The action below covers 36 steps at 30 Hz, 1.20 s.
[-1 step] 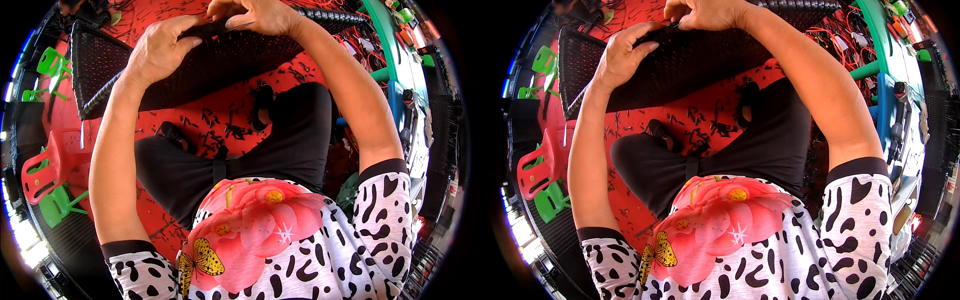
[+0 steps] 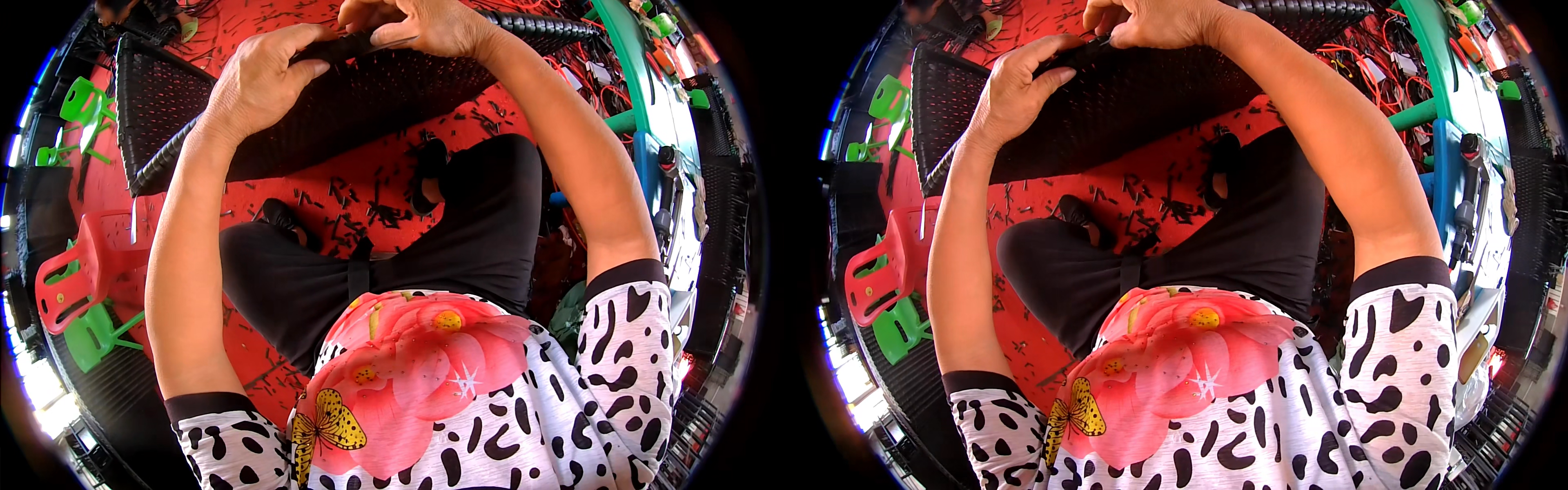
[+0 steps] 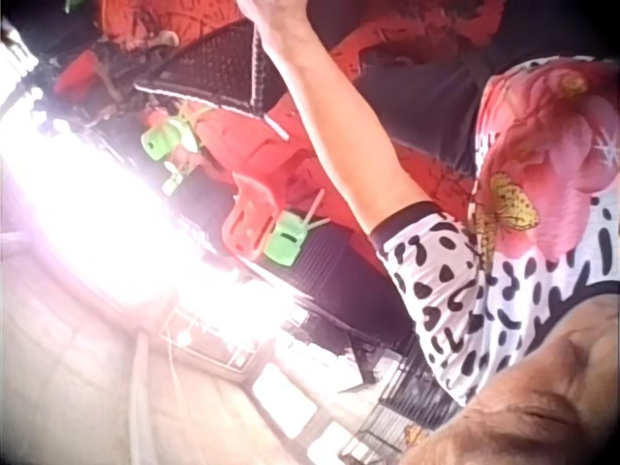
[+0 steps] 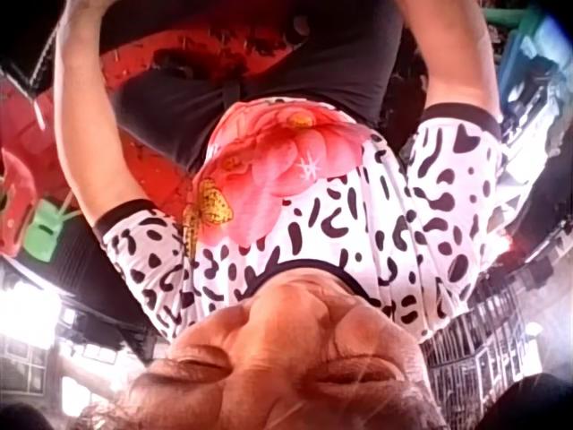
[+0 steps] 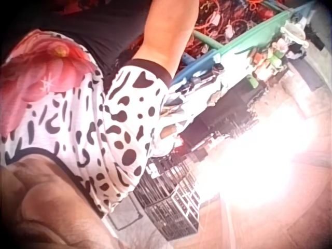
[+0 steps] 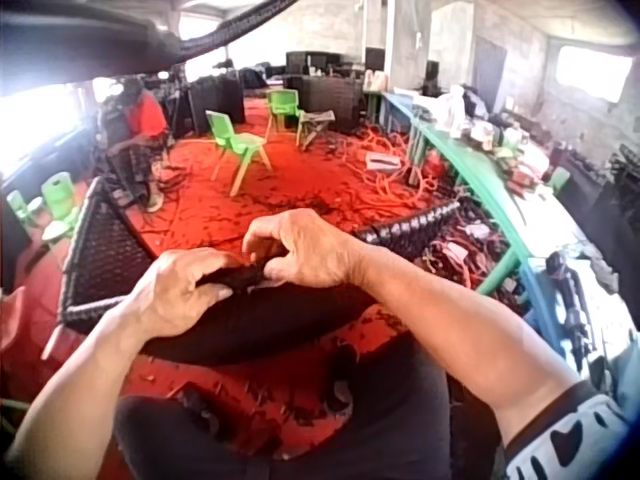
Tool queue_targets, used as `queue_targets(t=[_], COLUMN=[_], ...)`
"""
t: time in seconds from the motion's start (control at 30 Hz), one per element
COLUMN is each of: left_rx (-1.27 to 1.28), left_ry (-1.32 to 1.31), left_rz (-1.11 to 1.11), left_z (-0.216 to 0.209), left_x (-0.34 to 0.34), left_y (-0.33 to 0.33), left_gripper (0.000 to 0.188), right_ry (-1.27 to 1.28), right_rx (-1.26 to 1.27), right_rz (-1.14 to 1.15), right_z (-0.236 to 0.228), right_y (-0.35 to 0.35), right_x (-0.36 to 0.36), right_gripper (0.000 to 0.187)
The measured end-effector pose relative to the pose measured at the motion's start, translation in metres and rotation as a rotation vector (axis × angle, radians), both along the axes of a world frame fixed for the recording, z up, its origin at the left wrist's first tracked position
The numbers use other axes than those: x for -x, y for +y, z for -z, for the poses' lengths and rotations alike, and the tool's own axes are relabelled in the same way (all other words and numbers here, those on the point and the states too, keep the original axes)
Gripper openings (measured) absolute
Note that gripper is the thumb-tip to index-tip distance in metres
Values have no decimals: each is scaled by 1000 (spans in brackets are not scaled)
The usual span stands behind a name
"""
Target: The person wraps a black plastic strip around the legs of a black wicker chair frame. They manually coil the strip tightly along the leg and use a pneumatic nail gun to secure the strip at intervals. The person works on multiple legs of the chair frame, adjusting the strip and fastening it with the tool.
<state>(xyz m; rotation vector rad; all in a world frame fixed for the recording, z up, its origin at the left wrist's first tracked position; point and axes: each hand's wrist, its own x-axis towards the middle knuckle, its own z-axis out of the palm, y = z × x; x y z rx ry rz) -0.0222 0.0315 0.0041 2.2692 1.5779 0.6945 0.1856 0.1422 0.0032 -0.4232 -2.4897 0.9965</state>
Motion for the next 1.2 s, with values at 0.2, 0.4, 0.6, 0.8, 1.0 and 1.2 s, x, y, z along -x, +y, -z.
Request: queue_targets(t=[0.2, 0.4, 0.6, 0.8, 1.0, 1.2], left_rx=[-48, 10, 27, -38, -191, -204], left_ry=[-73, -29, -75, -94, 175, 174], left_rz=[-7, -6, -21, -18, -62, -136], left_z=[2, -5, -1, -3, -1, 1], left_x=[1, -1, 7, 1, -18, -25], left_y=[7, 6, 14, 11, -3, -17], left_gripper=[29, 33, 33, 31, 28, 33], right_ry=[136, 133, 68, -25, 56, 112], right_rx=[-218, -150, -85, 69, 29, -71], right_rz=[-91, -102, 23, 100, 138, 69], right_z=[2, 6, -6, -14, -2, 7], right_y=[-9, -9, -13, -13, -17, -28], right_x=[-2, -1, 10, 13, 12, 3], right_gripper=[35, 12, 16, 14, 14, 12])
